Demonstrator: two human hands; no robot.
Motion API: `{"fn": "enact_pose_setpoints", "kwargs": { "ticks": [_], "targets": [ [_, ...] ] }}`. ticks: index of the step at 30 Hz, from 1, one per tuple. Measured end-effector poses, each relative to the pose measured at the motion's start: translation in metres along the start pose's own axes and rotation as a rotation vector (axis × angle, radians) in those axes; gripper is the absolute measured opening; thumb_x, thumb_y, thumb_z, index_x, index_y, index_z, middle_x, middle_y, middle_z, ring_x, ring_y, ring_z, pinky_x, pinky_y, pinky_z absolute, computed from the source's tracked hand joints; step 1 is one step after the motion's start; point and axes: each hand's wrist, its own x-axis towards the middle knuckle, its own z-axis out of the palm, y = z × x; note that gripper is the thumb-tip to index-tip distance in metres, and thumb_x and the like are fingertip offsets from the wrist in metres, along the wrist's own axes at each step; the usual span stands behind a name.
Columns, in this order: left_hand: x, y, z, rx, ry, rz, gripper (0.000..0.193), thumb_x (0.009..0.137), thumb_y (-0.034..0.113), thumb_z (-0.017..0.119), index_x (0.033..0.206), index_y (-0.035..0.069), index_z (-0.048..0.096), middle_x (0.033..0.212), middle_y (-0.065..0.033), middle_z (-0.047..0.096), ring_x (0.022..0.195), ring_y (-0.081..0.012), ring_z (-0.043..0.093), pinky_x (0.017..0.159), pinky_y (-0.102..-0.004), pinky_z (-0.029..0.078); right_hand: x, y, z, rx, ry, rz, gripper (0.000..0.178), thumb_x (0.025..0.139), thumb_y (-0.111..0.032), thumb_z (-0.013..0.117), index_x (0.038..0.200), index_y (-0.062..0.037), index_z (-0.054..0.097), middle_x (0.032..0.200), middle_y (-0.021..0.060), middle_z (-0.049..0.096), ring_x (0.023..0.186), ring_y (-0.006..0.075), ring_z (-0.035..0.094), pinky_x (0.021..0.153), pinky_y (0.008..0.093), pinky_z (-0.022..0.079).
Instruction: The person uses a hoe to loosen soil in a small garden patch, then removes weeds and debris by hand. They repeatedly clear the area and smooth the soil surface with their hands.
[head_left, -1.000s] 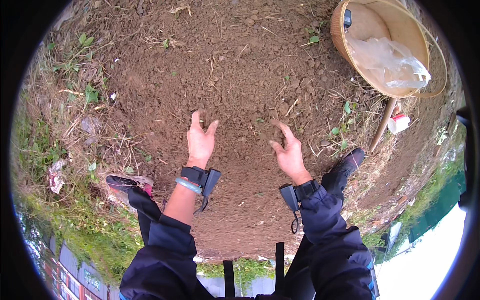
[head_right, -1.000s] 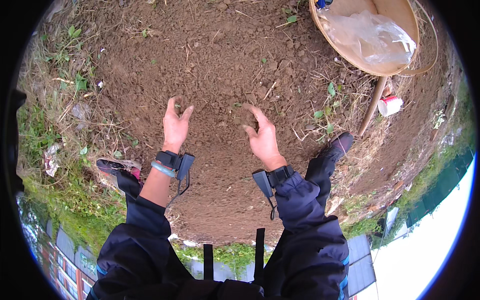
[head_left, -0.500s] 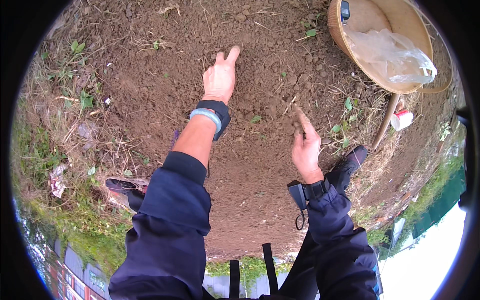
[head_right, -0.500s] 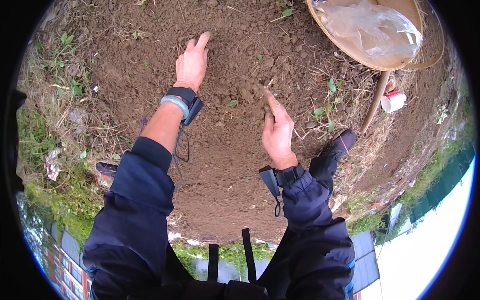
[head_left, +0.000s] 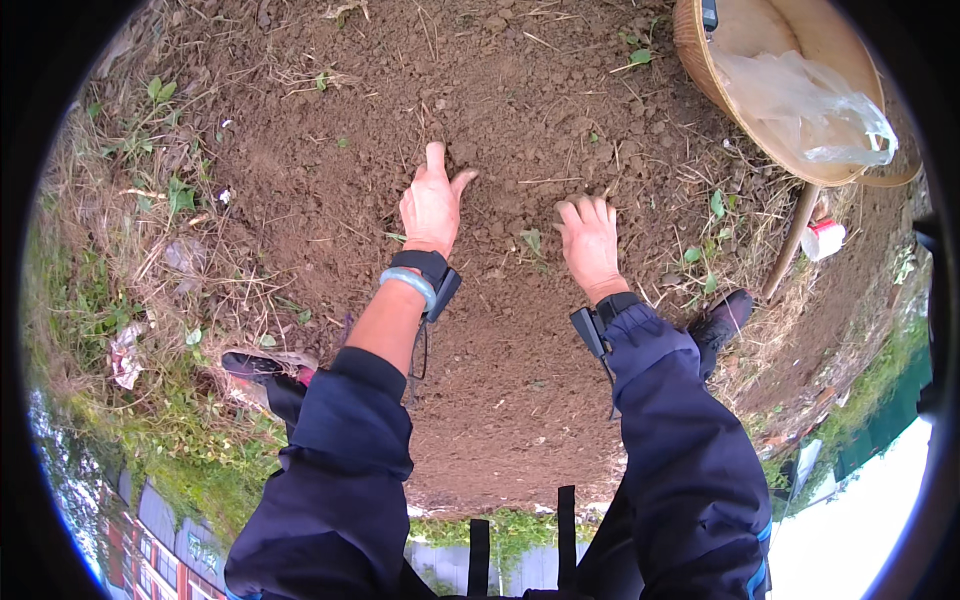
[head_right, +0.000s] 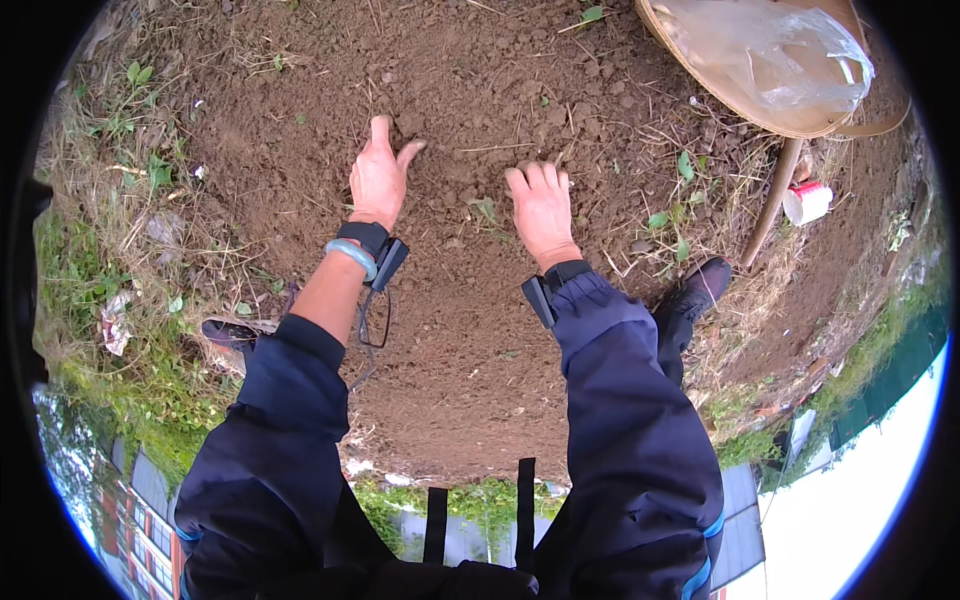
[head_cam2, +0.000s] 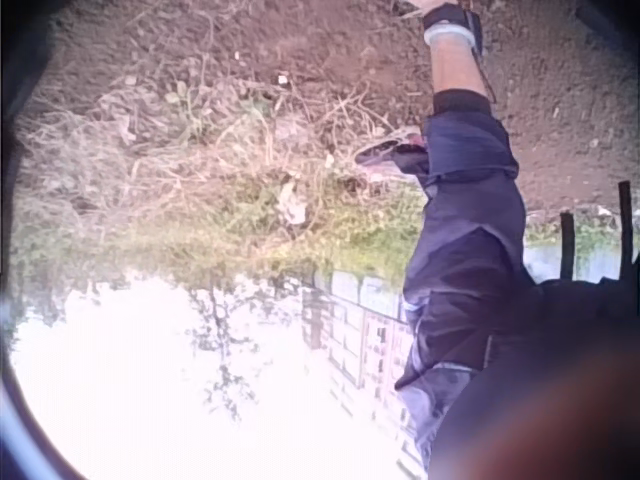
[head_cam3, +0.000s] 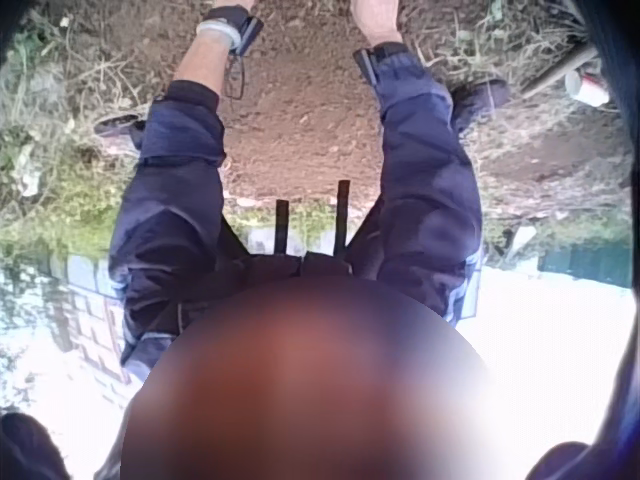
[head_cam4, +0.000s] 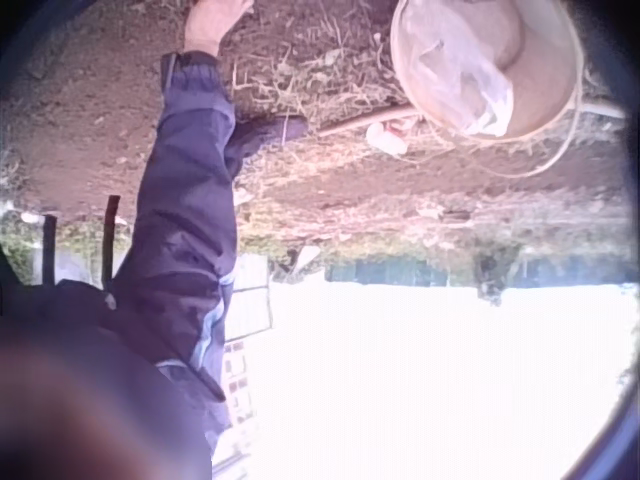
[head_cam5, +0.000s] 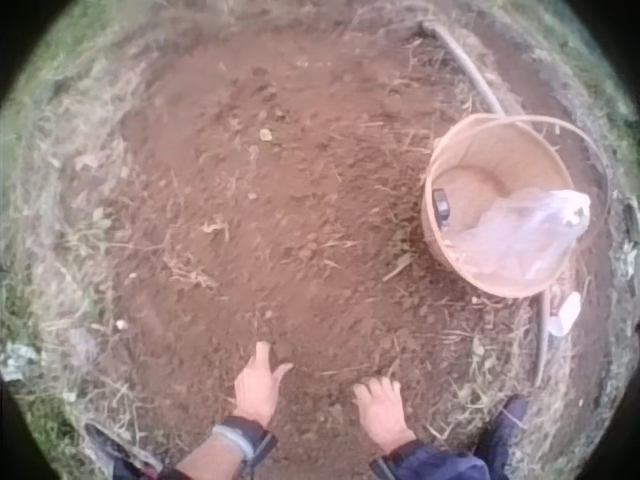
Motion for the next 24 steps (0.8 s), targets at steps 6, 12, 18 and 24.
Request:
{"fn": "enact_pose_setpoints", "kwargs": {
  "ticks": [6,12,18,24],
  "targets": [
    [0.006,-0.004,0.002,-0.388,0.097,0.100,0.025,0.092,0.022,0.060,0.094,-0.001,0.051,0.073,-0.0130,0.061,0.064,-0.0221,0.057,0.065,-0.0339,0.048,0.000,-0.014,-0.028,0.607,0.204,0.316,0.017,0.087,0.000,0.061,0.103,-0.0051,0.058,0.091,0.0074,0.060,0.079,0.0174,0.062,0.068,0.0293,0.050],
    [-0.011,-0.004,0.004,-0.697,-0.072,-0.169,0.034,0.086,0.011,0.066,0.113,0.003,0.047,0.088,-0.0106,0.060,0.082,-0.0186,0.058,0.073,-0.0316,0.048,0.022,-0.029,-0.039,0.781,0.100,0.505,0.015,0.091,-0.005,0.059,0.106,-0.0038,0.056,0.078,0.0033,0.062,0.071,0.0091,0.060,0.064,0.0248,0.048],
    [-0.009,0.036,0.013,-0.049,-0.175,0.103,0.056,0.085,0.040,0.066,0.126,0.011,0.041,0.090,-0.0205,0.064,0.084,-0.0413,0.063,0.071,-0.0469,0.050,0.033,0.000,-0.045,0.477,0.144,0.559,0.025,0.089,-0.010,0.060,0.114,-0.0067,0.059,0.068,0.0085,0.060,0.066,0.0189,0.056,0.063,0.0321,0.046],
    [-0.012,0.031,0.031,-0.317,-0.130,-0.070,0.032,0.093,0.027,0.056,0.115,0.008,0.043,0.092,-0.0204,0.068,0.087,-0.0403,0.065,0.074,-0.0484,0.050,0.062,0.046,-0.038,0.259,0.139,0.528,0.060,0.085,-0.003,0.048,0.142,-0.0173,0.040,0.150,0.0228,0.026,0.137,0.0445,0.024,0.110,0.0517,0.029]
  ]
}}
